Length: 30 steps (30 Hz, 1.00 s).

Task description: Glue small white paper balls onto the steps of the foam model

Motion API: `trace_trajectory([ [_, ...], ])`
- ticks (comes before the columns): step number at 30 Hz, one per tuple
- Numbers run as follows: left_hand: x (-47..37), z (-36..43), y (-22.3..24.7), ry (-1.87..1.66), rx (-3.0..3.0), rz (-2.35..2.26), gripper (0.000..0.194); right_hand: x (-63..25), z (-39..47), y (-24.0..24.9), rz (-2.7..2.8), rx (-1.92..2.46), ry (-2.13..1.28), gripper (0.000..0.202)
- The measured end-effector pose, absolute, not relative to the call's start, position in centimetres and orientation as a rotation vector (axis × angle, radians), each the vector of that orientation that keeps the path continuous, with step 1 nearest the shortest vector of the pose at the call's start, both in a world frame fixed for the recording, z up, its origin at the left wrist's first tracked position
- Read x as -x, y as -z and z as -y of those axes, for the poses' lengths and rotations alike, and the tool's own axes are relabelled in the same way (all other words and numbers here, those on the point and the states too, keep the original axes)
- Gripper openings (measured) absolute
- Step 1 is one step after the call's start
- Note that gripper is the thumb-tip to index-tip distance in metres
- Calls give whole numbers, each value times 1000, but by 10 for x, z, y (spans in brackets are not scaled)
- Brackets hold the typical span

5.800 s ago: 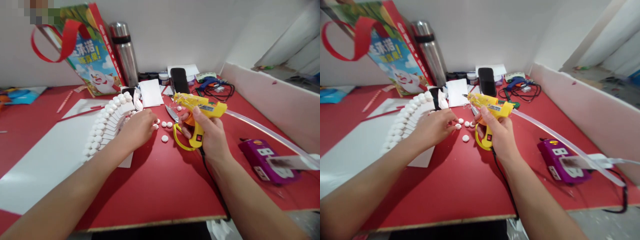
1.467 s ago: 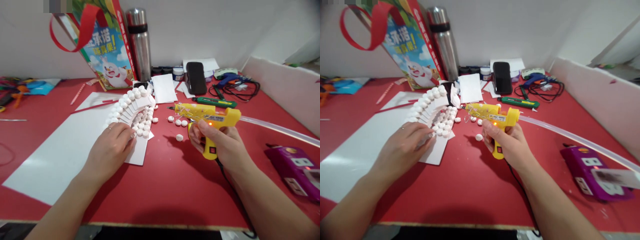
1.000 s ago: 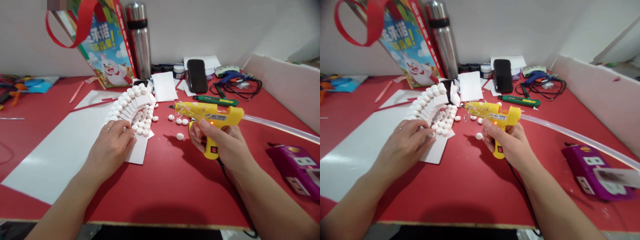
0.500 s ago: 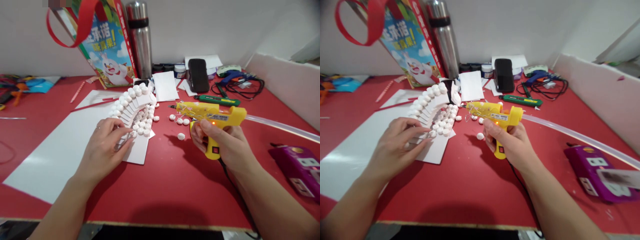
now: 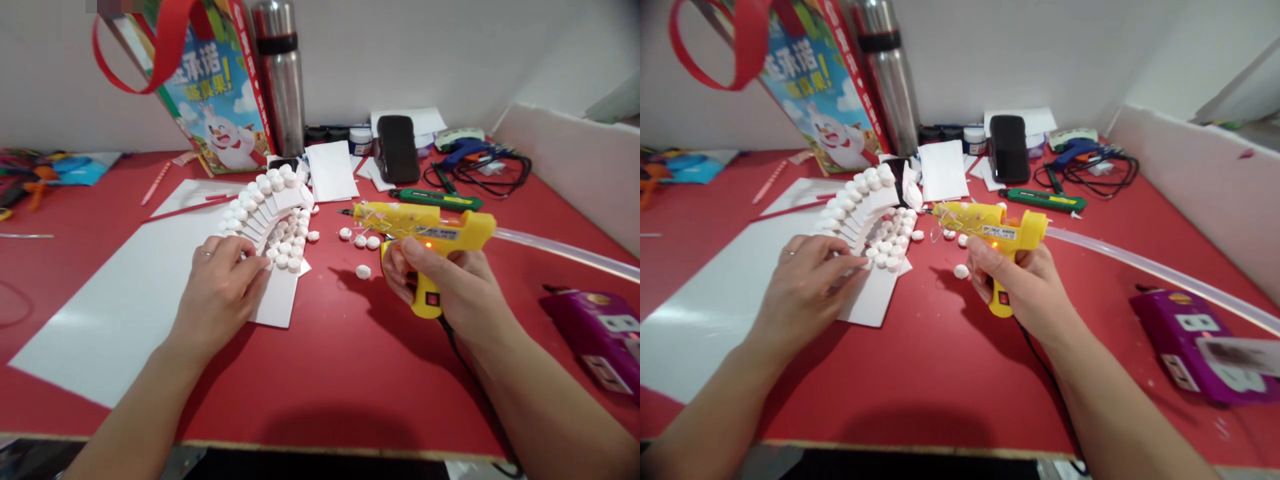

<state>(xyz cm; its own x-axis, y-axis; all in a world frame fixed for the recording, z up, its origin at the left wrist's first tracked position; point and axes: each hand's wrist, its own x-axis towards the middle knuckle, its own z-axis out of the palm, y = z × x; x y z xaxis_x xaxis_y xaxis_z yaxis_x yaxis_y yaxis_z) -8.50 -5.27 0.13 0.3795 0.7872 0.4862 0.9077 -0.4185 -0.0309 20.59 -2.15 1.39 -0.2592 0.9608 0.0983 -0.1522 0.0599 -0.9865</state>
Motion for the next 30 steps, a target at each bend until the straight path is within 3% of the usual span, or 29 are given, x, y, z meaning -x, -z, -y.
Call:
trace_trajectory([
  [11, 93, 58, -6, 768, 2406, 1573, 13, -205, 22, -15, 1305, 917, -1409, 34],
  [30, 89, 55, -1, 655, 2379, 1548, 7, -205, 23, -17, 1322, 932, -1405, 35],
])
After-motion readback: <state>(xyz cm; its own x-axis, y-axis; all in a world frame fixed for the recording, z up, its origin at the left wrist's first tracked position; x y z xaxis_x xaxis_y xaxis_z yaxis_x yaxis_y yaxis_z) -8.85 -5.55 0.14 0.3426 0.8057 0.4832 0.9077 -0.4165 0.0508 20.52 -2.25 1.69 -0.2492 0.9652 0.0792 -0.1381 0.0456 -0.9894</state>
